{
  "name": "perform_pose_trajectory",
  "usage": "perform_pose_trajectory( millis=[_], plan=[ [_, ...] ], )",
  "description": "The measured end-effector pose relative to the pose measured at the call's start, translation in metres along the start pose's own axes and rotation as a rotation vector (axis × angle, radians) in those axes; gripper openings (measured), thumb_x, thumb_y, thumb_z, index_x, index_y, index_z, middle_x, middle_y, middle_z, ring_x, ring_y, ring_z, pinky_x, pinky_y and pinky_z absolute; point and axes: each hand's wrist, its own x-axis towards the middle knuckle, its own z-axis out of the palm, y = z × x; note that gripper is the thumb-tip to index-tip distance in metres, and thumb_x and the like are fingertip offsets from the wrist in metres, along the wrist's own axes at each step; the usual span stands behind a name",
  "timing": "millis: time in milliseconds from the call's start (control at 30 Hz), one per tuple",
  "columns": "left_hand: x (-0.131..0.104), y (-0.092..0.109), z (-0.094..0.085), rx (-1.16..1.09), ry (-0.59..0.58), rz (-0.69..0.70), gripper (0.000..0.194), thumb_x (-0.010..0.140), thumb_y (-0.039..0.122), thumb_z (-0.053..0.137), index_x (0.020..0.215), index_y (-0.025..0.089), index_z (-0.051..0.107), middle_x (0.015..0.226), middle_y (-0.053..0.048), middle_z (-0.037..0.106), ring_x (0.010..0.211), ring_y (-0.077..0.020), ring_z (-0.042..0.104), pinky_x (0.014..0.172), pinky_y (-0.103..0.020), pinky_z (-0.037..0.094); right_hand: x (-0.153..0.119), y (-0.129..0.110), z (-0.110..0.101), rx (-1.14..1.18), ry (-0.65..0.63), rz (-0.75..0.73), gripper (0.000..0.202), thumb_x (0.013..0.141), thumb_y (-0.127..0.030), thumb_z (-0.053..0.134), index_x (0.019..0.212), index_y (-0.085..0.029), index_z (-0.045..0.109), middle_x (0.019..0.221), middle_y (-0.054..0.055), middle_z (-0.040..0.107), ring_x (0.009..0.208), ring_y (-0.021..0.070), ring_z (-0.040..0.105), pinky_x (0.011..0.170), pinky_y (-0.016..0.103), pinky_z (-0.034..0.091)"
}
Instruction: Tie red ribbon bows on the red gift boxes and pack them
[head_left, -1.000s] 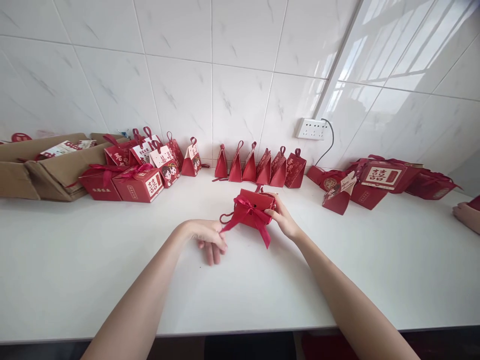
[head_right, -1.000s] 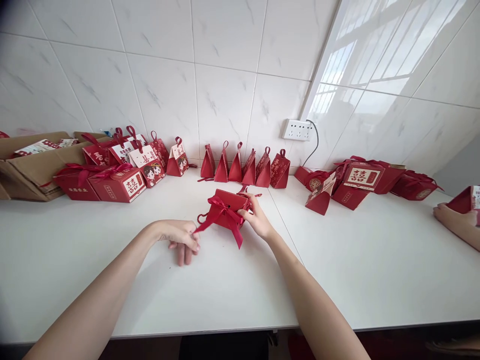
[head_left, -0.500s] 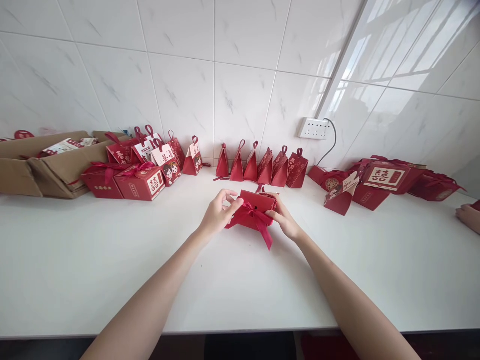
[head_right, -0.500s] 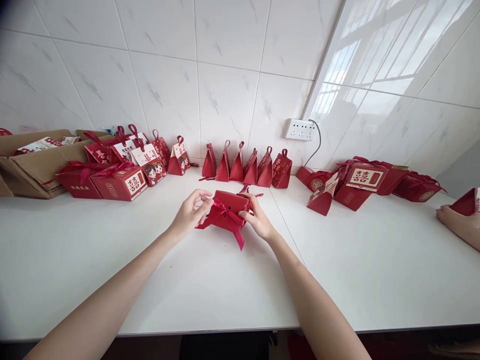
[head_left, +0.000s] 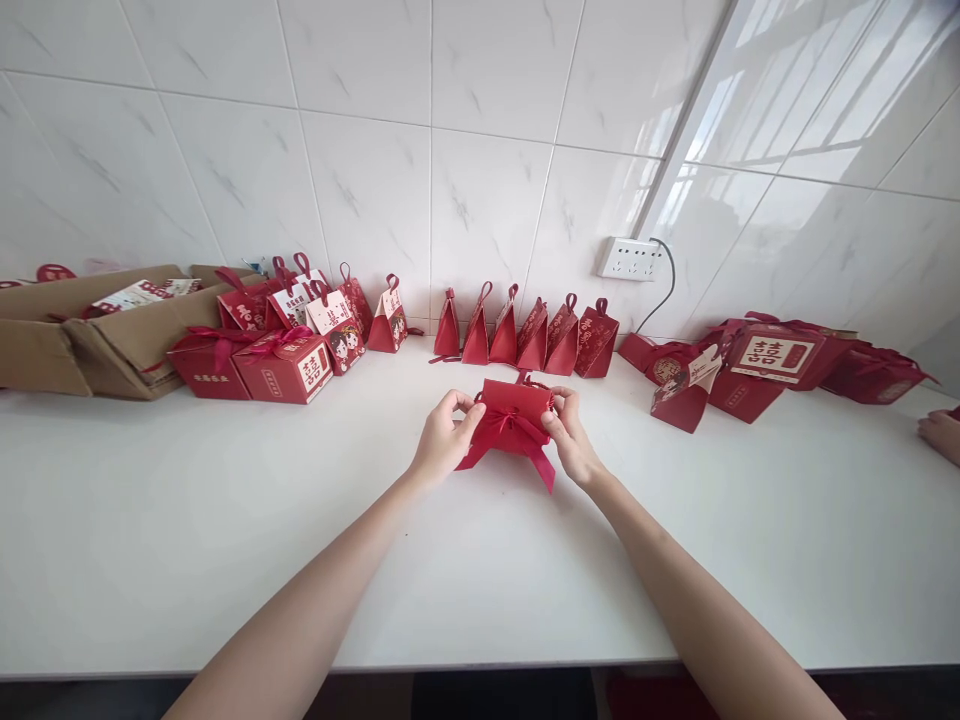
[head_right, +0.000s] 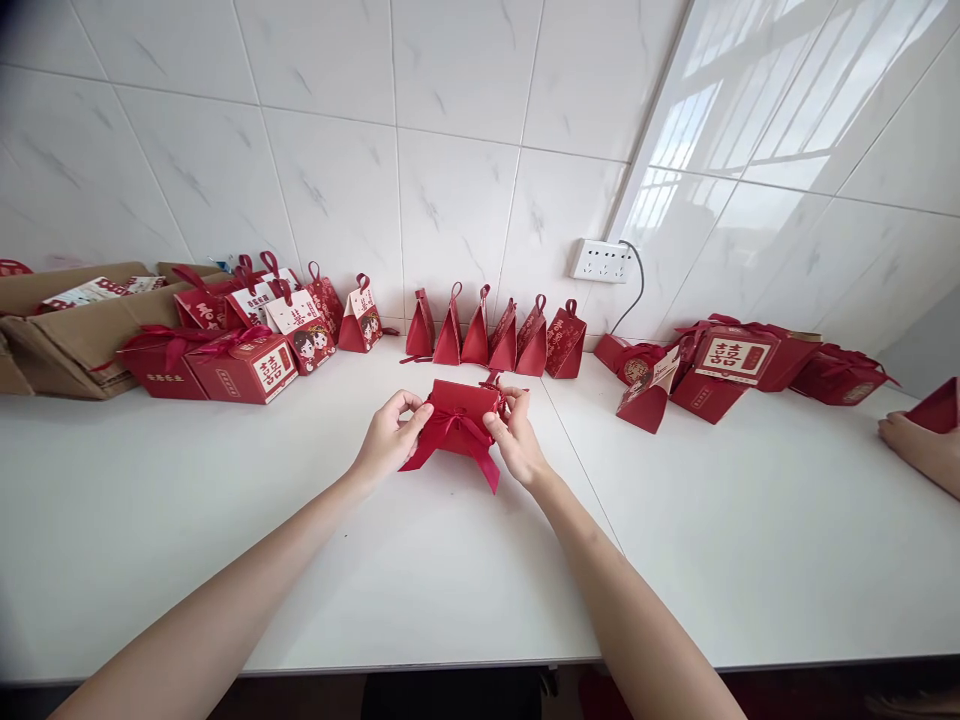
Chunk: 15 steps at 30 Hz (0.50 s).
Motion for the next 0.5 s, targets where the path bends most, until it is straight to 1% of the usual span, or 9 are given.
perform_pose_trajectory(
  millis=[67,133,233,300,400,500],
  plan=[
    [-0.0001,-0.0014,0.0006,0.012,0.0,0.012,0.029,0.081,0.05,0.051,0.075,0.023,0.04,0.053,0.009,0.037,0.038,-0.0073,0.033,0.043,-0.022,0.028,-0.0007,0.0011,0.0008,0.001,0.039,-0.045,0.059,0.074,-0.076,0.044,0.102,-0.026,0.03,0.148,0.018,0.024,0.132,0.0304,0.034,0.098,0.051,0.039],
    [0.0002,-0.0028,0.001,0.021,0.001,0.029,0.029,0.081,0.05,0.05,0.075,0.023,0.04,0.055,0.008,0.038,0.04,-0.0075,0.033,0.045,-0.023,0.029,-0.001,0.001,0.0006,0.006,0.054,-0.091,0.056,0.073,-0.075,0.046,0.096,-0.026,0.031,0.15,0.017,0.017,0.136,0.0311,0.027,0.097,0.051,0.04],
    [0.0011,-0.0046,0.0012,0.022,0.017,0.039,0.029,0.082,0.05,0.049,0.076,0.023,0.039,0.058,0.008,0.039,0.041,-0.0073,0.033,0.046,-0.023,0.029,-0.001,-0.0014,-0.0005,-0.033,0.038,-0.115,0.051,0.074,-0.068,0.053,0.096,-0.025,0.036,0.146,0.016,0.023,0.132,0.0315,0.032,0.091,0.05,0.045],
    [0.0016,-0.0053,0.0012,0.014,0.033,0.035,0.029,0.082,0.049,0.049,0.077,0.023,0.038,0.059,0.008,0.038,0.041,-0.007,0.033,0.046,-0.023,0.029,-0.0011,-0.0035,-0.0007,-0.073,0.067,-0.122,0.047,0.075,-0.063,0.056,0.096,-0.025,0.038,0.142,0.015,0.027,0.131,0.0304,0.034,0.088,0.047,0.047],
    [0.0016,-0.0053,0.0015,-0.002,0.039,0.03,0.029,0.082,0.049,0.049,0.078,0.023,0.037,0.06,0.008,0.038,0.041,-0.0067,0.033,0.045,-0.023,0.028,-0.0018,-0.0055,0.0008,-0.088,0.134,-0.119,0.043,0.077,-0.057,0.059,0.093,-0.025,0.036,0.14,0.013,0.028,0.128,0.029,0.037,0.084,0.044,0.049],
    [0.0009,-0.0049,0.0021,0.005,0.032,0.042,0.029,0.083,0.049,0.049,0.077,0.023,0.036,0.061,0.008,0.038,0.041,-0.0062,0.031,0.045,-0.023,0.027,-0.0028,-0.006,0.0027,-0.041,0.146,-0.125,0.042,0.077,-0.054,0.06,0.093,-0.026,0.033,0.139,0.011,0.029,0.126,0.0281,0.041,0.082,0.043,0.051]
  ],
)
